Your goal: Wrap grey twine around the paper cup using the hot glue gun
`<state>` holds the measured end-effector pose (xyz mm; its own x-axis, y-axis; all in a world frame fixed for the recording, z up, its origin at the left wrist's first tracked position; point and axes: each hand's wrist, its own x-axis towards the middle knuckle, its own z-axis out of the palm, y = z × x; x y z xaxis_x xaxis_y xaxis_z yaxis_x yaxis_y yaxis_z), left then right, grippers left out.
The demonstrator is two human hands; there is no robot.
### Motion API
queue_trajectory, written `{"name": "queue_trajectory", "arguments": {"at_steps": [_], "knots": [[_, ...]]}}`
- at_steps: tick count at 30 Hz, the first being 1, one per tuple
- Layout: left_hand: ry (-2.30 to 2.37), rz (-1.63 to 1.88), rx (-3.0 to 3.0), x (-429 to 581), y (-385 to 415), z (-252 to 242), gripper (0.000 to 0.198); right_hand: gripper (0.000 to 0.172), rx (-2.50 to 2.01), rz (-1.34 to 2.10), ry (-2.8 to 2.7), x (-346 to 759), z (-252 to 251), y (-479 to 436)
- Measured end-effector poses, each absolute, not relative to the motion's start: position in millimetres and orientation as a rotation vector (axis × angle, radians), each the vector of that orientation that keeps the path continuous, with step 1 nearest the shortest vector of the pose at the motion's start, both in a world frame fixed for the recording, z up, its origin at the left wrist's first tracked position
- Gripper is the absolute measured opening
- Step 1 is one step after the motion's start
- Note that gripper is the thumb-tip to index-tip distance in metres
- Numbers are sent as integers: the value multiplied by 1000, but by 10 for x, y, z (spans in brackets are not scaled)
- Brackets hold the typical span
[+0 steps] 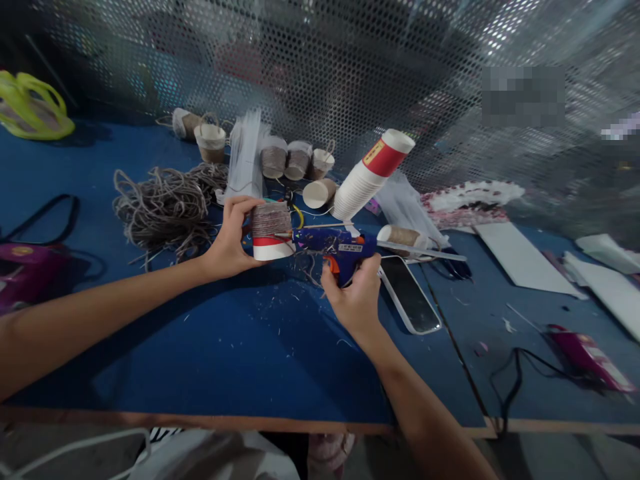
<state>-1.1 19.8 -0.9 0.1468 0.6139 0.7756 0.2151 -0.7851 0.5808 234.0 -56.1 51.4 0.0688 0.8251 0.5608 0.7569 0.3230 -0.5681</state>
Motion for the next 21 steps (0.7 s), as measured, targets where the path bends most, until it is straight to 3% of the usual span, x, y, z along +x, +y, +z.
{"name": "queue_trajectory", "arguments": {"at_steps": [21], "knots": [[738,1725,2087,-15,198,10,80,34,-1411,76,-1679,2348,562,-560]]}}
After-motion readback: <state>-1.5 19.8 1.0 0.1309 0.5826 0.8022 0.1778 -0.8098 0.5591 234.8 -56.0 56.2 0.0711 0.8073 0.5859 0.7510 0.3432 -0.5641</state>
